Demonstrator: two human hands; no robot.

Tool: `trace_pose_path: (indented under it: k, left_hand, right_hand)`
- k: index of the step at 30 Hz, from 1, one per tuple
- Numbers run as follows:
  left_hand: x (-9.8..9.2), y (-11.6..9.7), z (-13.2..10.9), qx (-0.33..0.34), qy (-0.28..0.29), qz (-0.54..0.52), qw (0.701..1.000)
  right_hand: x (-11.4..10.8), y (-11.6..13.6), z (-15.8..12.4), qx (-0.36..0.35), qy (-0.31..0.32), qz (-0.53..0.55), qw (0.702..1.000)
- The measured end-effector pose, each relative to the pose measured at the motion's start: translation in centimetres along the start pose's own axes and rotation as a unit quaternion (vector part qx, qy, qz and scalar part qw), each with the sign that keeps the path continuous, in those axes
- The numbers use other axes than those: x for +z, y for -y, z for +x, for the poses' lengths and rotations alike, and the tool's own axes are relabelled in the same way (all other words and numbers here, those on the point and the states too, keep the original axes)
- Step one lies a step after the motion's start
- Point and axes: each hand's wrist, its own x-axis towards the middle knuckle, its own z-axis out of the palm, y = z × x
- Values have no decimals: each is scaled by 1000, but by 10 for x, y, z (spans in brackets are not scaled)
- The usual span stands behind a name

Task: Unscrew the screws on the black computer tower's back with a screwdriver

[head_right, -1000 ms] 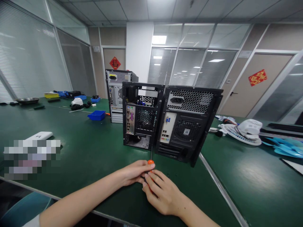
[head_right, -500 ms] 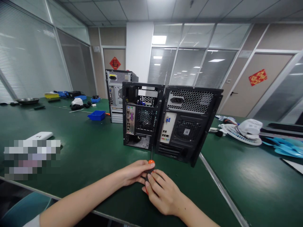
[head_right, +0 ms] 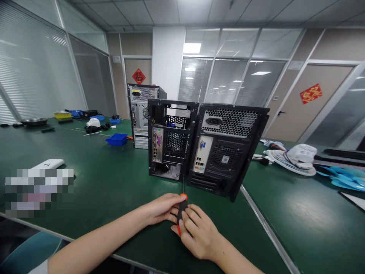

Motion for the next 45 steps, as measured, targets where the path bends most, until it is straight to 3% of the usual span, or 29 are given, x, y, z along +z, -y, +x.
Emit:
trace_pose_path:
  k: [15, 30, 45]
  left_hand:
    - [-1, -3, -1, -29, 19, -84, 996]
    - [-6, 2, 4, -14, 87, -126, 988]
    - [2, -1, 0, -3, 47, -149, 988]
  right_hand:
    - [1, -1, -6, 32, -12, -8, 999]
    - [-2, -1, -5, 70, -30, -25, 997]
    - [0, -1, -4, 50, -25, -42, 998]
